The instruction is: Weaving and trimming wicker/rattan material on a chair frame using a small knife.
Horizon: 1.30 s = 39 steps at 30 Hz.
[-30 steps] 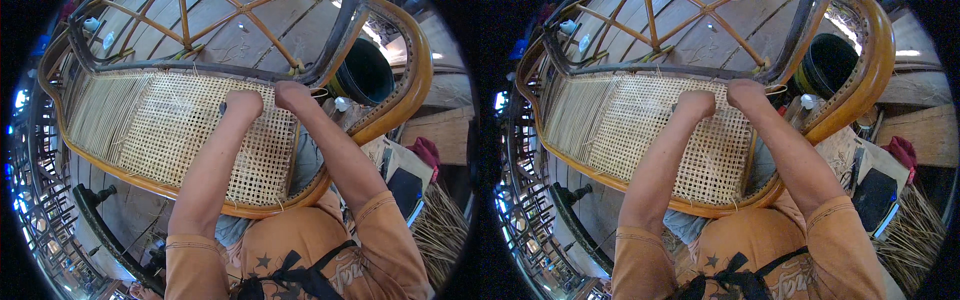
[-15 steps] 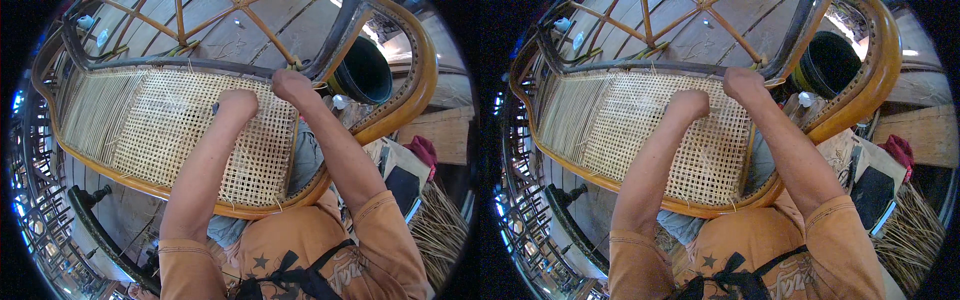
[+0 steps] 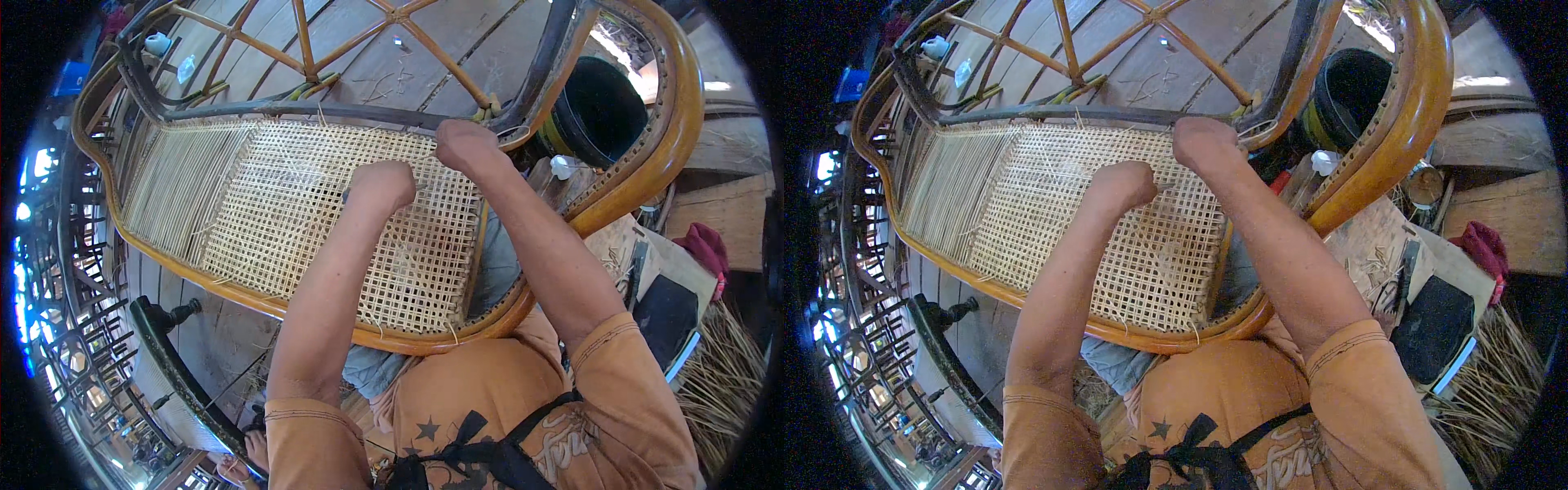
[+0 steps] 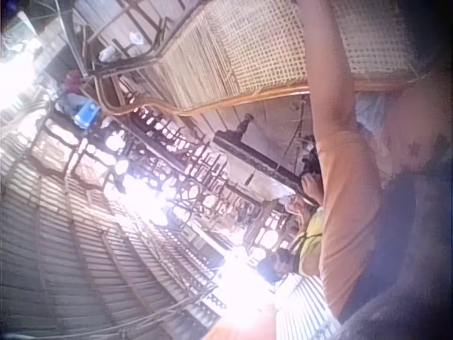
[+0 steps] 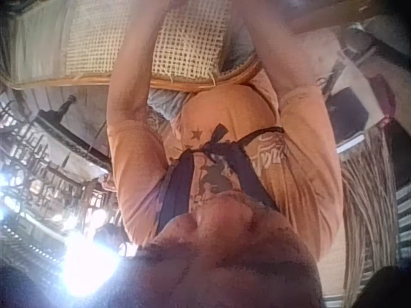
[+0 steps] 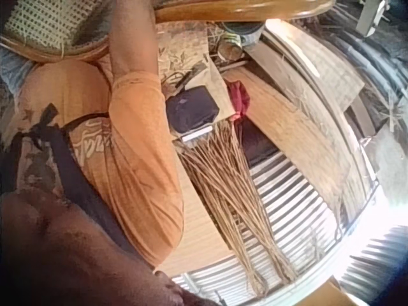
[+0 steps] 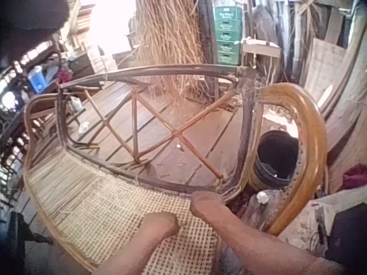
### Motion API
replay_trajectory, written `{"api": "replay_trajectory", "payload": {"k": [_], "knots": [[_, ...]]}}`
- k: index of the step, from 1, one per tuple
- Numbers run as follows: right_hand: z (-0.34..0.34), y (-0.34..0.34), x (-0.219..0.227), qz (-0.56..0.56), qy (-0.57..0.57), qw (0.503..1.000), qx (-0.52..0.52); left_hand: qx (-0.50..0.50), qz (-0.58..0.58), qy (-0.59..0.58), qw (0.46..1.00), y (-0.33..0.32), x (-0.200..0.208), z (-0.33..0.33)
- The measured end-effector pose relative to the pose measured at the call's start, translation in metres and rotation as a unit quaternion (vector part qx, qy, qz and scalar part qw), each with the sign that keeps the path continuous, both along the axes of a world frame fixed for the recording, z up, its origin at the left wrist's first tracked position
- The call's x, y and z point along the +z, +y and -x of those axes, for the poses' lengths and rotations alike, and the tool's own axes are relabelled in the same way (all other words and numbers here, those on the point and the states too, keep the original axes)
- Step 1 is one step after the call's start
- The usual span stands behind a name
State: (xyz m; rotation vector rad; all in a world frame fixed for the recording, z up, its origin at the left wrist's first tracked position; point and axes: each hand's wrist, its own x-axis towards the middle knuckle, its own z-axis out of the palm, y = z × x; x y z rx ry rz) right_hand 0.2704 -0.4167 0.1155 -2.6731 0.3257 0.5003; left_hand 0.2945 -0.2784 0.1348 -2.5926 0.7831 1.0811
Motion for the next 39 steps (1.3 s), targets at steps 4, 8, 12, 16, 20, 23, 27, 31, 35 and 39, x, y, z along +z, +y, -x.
{"api": "replay_trajectory", "payload": {"k": [4, 8, 12, 16, 20, 23, 27, 31, 35, 39], "knots": [[-0.002, 0.001, -0.002, 0.0, 0.07, 0.997, 0.008, -0.001, -0.001, 0.002, 1.0, -0.002, 0.002, 0.002], [0.0, 0.003, -0.004, 0.001, 0.085, 0.996, -0.001, -0.005, 0.019, -0.017, 1.0, 0.004, -0.01, 0.0], [0.004, 0.005, 0.004, -0.02, 0.084, 0.996, 0.006, 0.008, 0.027, -0.019, 0.999, 0.005, -0.013, 0.0], [0.003, 0.004, -0.001, 0.005, 0.112, 0.994, 0.006, -0.001, 0.009, -0.005, 1.0, 0.0, -0.012, -0.002], [0.002, 0.002, -0.003, 0.018, 0.143, 0.99, 0.007, -0.012, 0.014, 0.009, 1.0, -0.003, -0.007, -0.002], [0.007, 0.001, -0.018, 0.014, 0.101, 0.995, 0.018, 0.003, 0.018, -0.008, 1.0, -0.009, -0.008, -0.002], [0.012, 0.003, -0.028, 0.041, 0.097, 0.994, 0.032, -0.028, 0.021, -0.024, 0.999, -0.022, -0.007, -0.005], [0.012, 0.006, -0.032, 0.04, 0.096, 0.993, 0.049, -0.081, 0.016, -0.034, 0.996, -0.032, -0.01, -0.008], [0.019, 0.004, -0.034, 0.02, 0.085, 0.996, 0.008, -0.114, 0.041, -0.035, 0.992, -0.032, -0.023, -0.013], [0.025, 0.011, -0.036, 0.016, 0.144, 0.988, -0.045, -0.164, 0.053, 0.003, 0.985, -0.013, -0.026, -0.021]]}}
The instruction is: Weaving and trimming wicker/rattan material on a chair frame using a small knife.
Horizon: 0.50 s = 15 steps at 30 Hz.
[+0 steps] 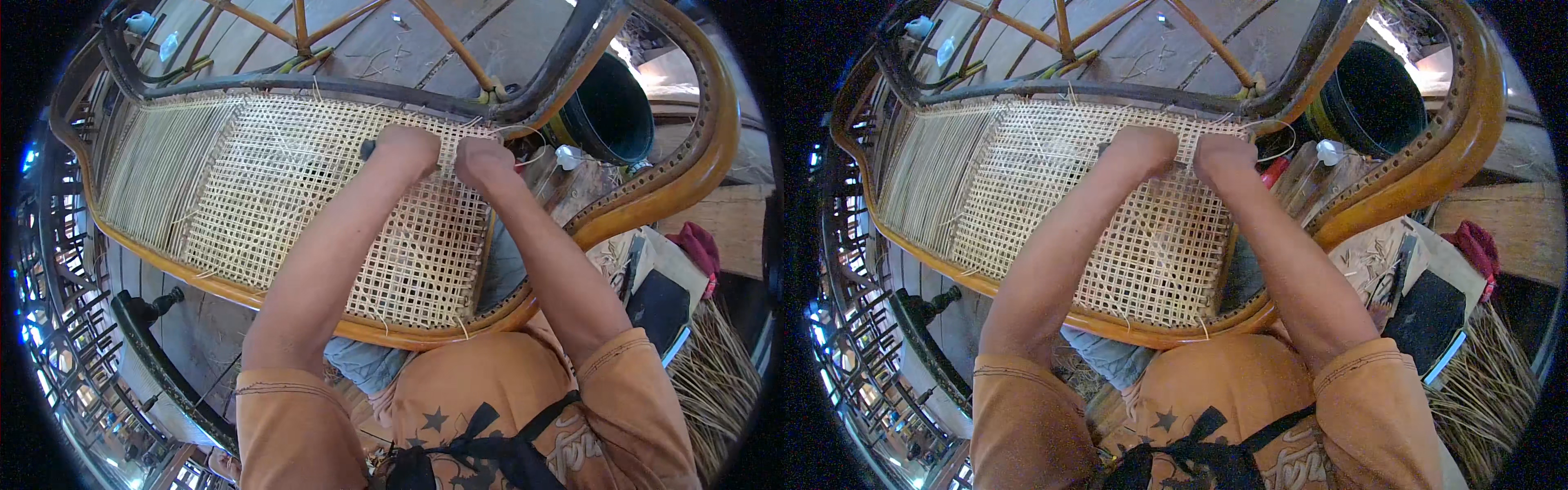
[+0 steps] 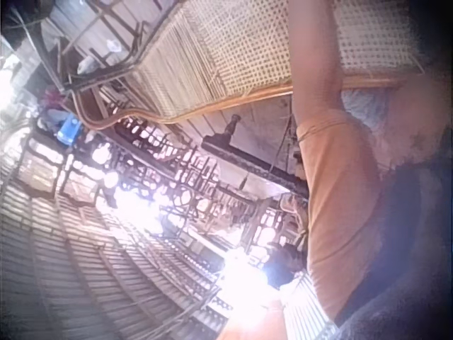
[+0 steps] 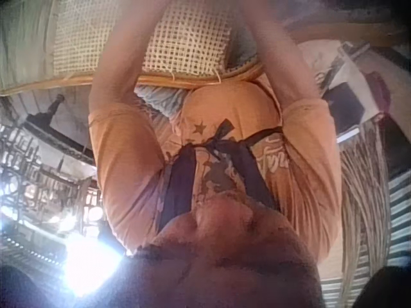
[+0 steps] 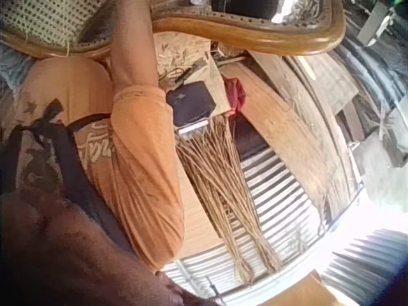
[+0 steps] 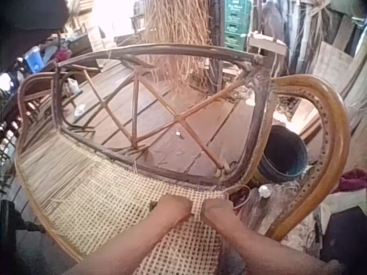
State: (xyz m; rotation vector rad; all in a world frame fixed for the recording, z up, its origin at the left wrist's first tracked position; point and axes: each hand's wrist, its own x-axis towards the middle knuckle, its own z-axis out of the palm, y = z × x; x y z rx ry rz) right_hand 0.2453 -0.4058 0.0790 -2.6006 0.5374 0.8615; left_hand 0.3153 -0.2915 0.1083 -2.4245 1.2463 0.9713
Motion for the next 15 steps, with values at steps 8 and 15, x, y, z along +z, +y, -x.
{"api": "replay_trajectory", "payload": {"k": [8, 15], "knots": [[0.006, 0.008, -0.01, 0.029, -0.034, 0.996, 0.077, 0.098, 0.029, 0.009, 0.995, 0.009, -0.014, 0.002], [0.003, 0.031, -0.004, -0.316, -0.222, 0.921, 0.043, 0.183, 0.011, 0.005, 0.983, 0.082, 0.044, -0.013]]}}
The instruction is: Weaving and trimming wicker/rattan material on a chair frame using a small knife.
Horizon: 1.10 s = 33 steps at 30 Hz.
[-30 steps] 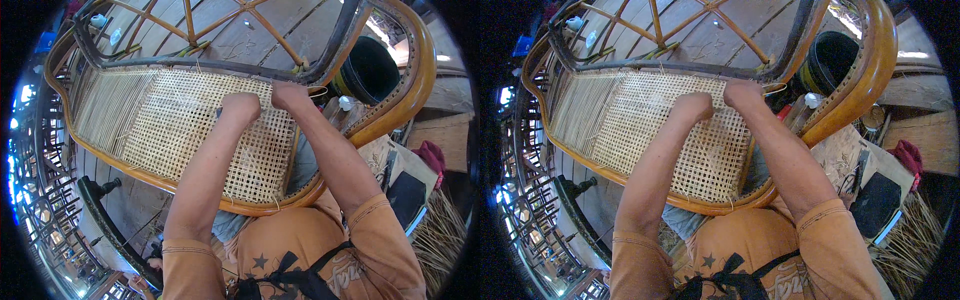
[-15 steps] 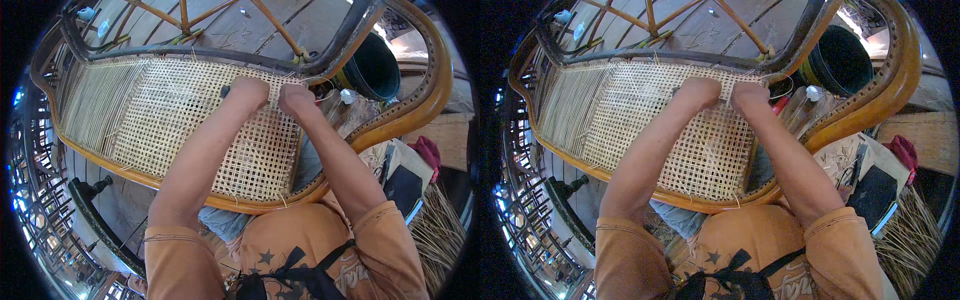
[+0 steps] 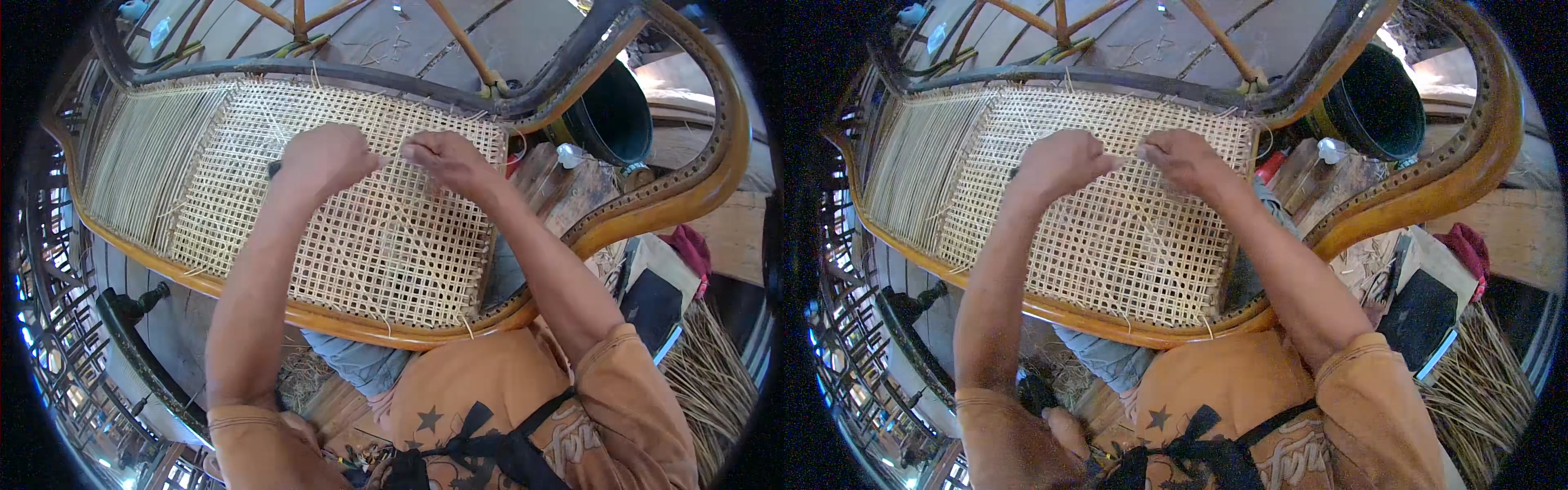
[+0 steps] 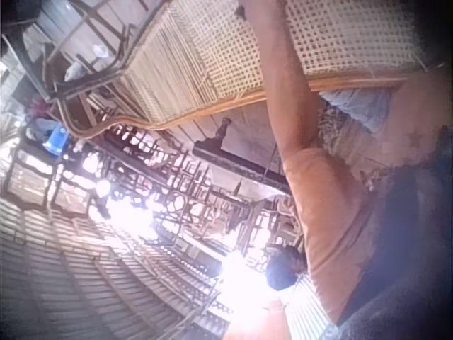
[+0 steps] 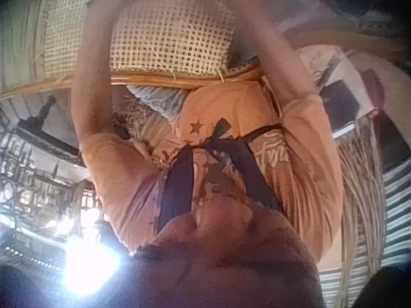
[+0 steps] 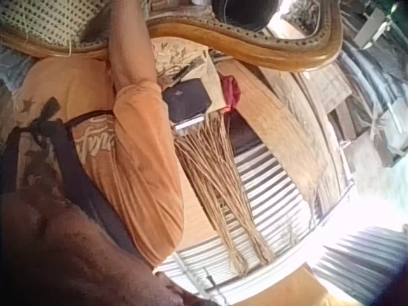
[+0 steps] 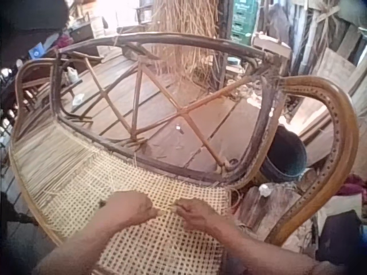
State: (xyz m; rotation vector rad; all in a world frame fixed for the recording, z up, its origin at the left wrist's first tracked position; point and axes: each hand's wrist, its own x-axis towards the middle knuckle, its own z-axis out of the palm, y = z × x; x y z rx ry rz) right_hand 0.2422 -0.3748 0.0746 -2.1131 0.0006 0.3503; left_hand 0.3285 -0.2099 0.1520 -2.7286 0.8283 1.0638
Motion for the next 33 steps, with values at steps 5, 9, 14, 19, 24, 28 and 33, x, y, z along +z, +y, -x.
{"api": "replay_trajectory", "payload": {"k": [5, 9, 14, 19, 24, 28, 33], "knots": [[0.014, -0.016, 0.003, 0.206, 0.015, 0.977, -0.06, -0.031, 0.043, -0.024, 0.998, -0.034, -0.035, 0.018], [0.02, -0.022, -0.006, 0.261, 0.078, 0.96, -0.058, -0.087, 0.042, -0.008, 0.995, -0.055, -0.045, 0.016], [0.022, -0.023, -0.003, 0.214, 0.078, 0.969, -0.091, -0.198, 0.006, 0.024, 0.98, -0.076, -0.036, 0.005], [0.017, -0.023, -0.015, 0.276, 0.094, 0.955, -0.044, -0.172, 0.022, 0.026, 0.984, -0.073, -0.048, 0.012], [0.014, -0.017, -0.022, 0.309, 0.084, 0.947, -0.021, -0.155, 0.048, 0.029, 0.986, -0.053, -0.059, 0.019], [0.017, -0.012, -0.019, 0.292, 0.022, 0.956, 0.004, -0.087, 0.046, -0.011, 0.995, -0.051, -0.057, 0.017], [0.016, -0.016, -0.016, 0.306, 0.015, 0.952, 0.031, -0.029, 0.015, -0.002, 0.999, -0.012, -0.037, 0.004]]}}
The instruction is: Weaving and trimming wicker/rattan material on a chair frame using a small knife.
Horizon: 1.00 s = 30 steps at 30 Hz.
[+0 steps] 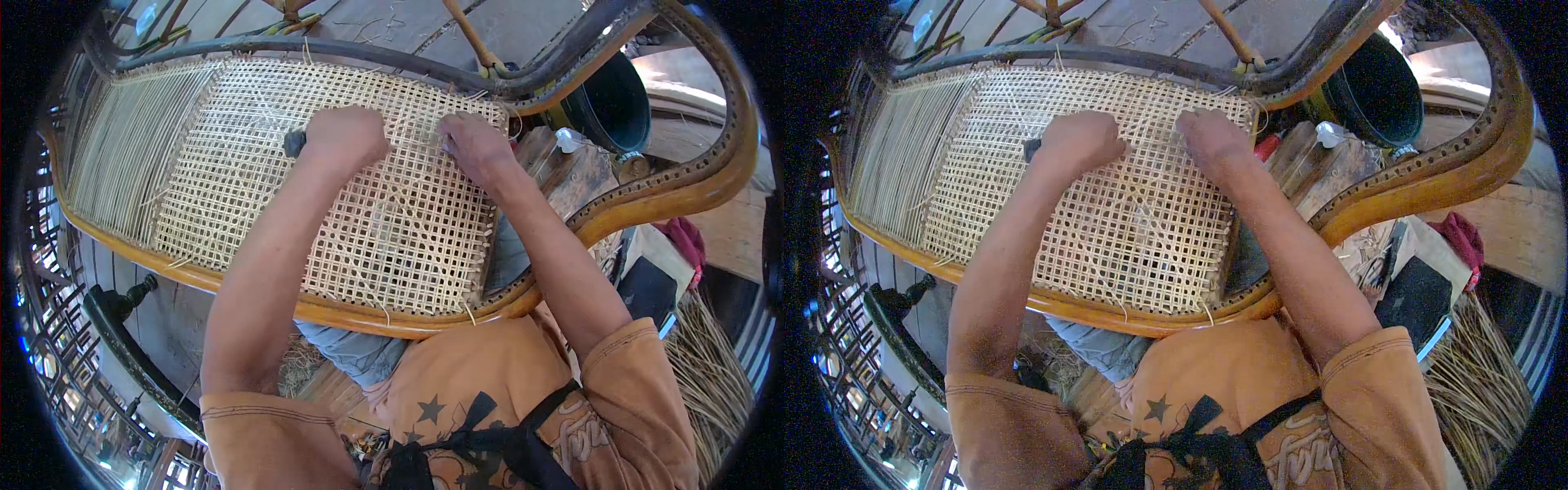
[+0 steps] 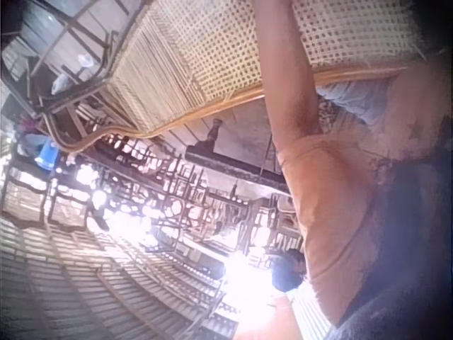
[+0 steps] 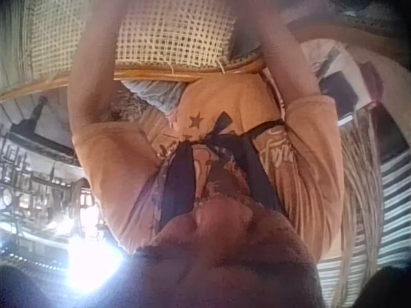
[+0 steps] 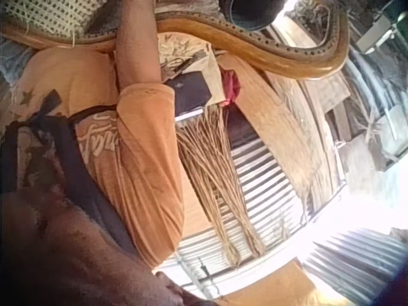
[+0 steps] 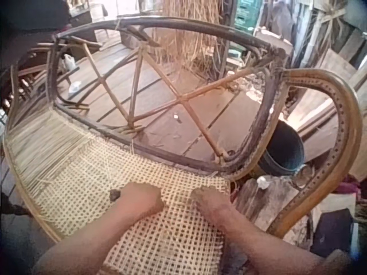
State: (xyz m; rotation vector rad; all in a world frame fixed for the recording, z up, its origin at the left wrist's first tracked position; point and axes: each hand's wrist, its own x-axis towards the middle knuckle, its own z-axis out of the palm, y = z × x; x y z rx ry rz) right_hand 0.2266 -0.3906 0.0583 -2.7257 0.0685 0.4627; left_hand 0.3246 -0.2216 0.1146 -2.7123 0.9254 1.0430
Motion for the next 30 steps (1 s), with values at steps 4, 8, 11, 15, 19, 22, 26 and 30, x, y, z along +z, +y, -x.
{"api": "replay_trajectory", "payload": {"k": [4, 8, 11, 15, 19, 22, 26, 30], "knots": [[-0.003, 0.003, 0.007, -0.027, -0.057, 0.998, -0.004, 0.008, 0.011, -0.012, 1.0, 0.029, 0.012, 0.003], [0.001, 0.007, 0.003, -0.179, -0.13, 0.975, -0.034, 0.021, 0.02, -0.056, 0.998, 0.04, 0.029, 0.007], [-0.008, 0.028, 0.031, -0.257, -0.092, 0.962, -0.026, 0.02, 0.029, -0.068, 0.997, 0.025, 0.045, 0.006], [-0.001, 0.005, 0.023, -0.172, -0.004, 0.982, -0.078, -0.016, 0.037, -0.033, 0.999, -0.009, 0.015, 0.01], [0.006, -0.001, 0.008, -0.115, 0.005, 0.99, -0.083, -0.077, 0.038, -0.037, 0.996, -0.023, -0.004, 0.015], [0.003, -0.003, 0.012, -0.065, 0.05, 0.995, -0.057, -0.1, 0.021, -0.013, 0.995, -0.036, -0.003, 0.013], [0.0, 0.0, 0.011, -0.066, 0.065, 0.994, -0.061, -0.121, 0.035, -0.008, 0.992, -0.033, -0.013, 0.015], [-0.008, 0.008, 0.01, -0.003, 0.103, 0.994, -0.045, -0.117, 0.069, -0.023, 0.99, -0.021, -0.022, 0.021]]}}
